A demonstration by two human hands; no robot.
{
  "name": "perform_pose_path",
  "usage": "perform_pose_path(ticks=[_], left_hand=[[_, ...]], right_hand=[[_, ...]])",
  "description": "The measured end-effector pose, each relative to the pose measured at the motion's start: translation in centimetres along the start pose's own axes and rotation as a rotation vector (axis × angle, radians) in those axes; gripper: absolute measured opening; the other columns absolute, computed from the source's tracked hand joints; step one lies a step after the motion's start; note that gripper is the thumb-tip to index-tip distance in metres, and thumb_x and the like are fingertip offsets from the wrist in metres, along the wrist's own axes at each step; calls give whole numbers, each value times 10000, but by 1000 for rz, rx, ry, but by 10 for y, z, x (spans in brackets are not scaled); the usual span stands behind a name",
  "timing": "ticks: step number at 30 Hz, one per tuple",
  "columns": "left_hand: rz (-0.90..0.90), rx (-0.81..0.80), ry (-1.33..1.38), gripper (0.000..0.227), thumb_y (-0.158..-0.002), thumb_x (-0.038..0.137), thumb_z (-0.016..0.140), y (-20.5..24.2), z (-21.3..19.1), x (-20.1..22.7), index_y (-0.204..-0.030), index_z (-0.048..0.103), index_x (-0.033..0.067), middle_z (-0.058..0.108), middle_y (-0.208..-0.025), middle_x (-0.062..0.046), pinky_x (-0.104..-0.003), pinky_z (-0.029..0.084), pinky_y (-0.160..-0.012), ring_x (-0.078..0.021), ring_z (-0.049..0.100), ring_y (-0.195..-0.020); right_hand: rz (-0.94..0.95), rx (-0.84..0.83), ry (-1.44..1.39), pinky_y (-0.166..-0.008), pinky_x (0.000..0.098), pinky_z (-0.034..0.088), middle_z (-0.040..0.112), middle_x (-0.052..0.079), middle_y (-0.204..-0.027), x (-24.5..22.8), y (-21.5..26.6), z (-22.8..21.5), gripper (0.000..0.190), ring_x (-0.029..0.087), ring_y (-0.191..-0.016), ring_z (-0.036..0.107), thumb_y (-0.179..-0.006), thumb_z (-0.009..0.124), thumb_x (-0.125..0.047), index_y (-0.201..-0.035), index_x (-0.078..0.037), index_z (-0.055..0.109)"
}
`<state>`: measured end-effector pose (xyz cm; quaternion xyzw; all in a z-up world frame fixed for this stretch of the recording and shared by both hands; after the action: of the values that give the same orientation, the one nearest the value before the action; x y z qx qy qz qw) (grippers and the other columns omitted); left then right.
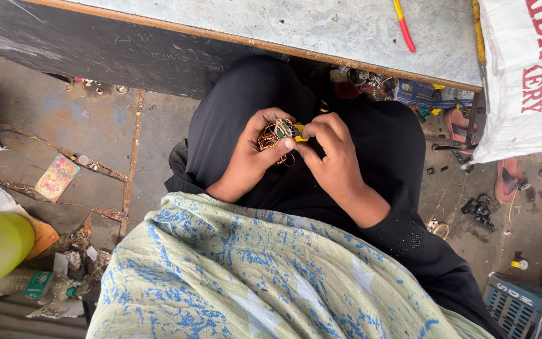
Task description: The person sits on the floor and uses pliers to strip the insulation from copper wires attached to a small yellow cylindrical component. They repeatedly cut and pull the wire ends, then inspect the component by hand.
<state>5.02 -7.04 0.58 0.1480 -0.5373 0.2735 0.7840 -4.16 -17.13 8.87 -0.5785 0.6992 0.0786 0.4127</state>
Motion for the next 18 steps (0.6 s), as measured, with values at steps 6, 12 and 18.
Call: perform_pose_path(ticks=[6,12,18], left_hand=[[-16,-5,81,417,-1018,175,726,-1,1,-1,-1361,528,46,608,-1285,-60,-272,521,-1027,-115,596,-1164],[-118,-43,406,437,-1004,151,717,-1,5,0,-1364,497,37,591,-1356,-92,-350,531,-1074,-176,607,-1242],[41,-125,152,648,-988,98,756,-1,14,16,-1541,426,28,558,-1492,-129,-342,499,-1137,-213,565,-1359]], right_hand=[[-22,25,-70,-836,335,521,538,94,-1057,6,4,1,258,220,-955,606,-824,819,22,-938,-50,599],[292,-22,-755,-1027,302,559,542,34,-1220,48,14,21,400,130,-1131,616,-935,729,9,-1267,-44,513],[328,-84,-792,-1057,318,540,555,62,-1311,64,21,21,394,163,-1231,619,-965,682,61,-1336,2,563]])
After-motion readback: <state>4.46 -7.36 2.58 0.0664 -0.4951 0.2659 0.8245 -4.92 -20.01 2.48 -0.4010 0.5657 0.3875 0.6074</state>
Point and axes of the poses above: each hand's wrist, its own y-axis away from the middle knuckle, its own z-axis out of the palm, x = y × z, the point moved 9 cm from there along -y, towards the middle knuckle
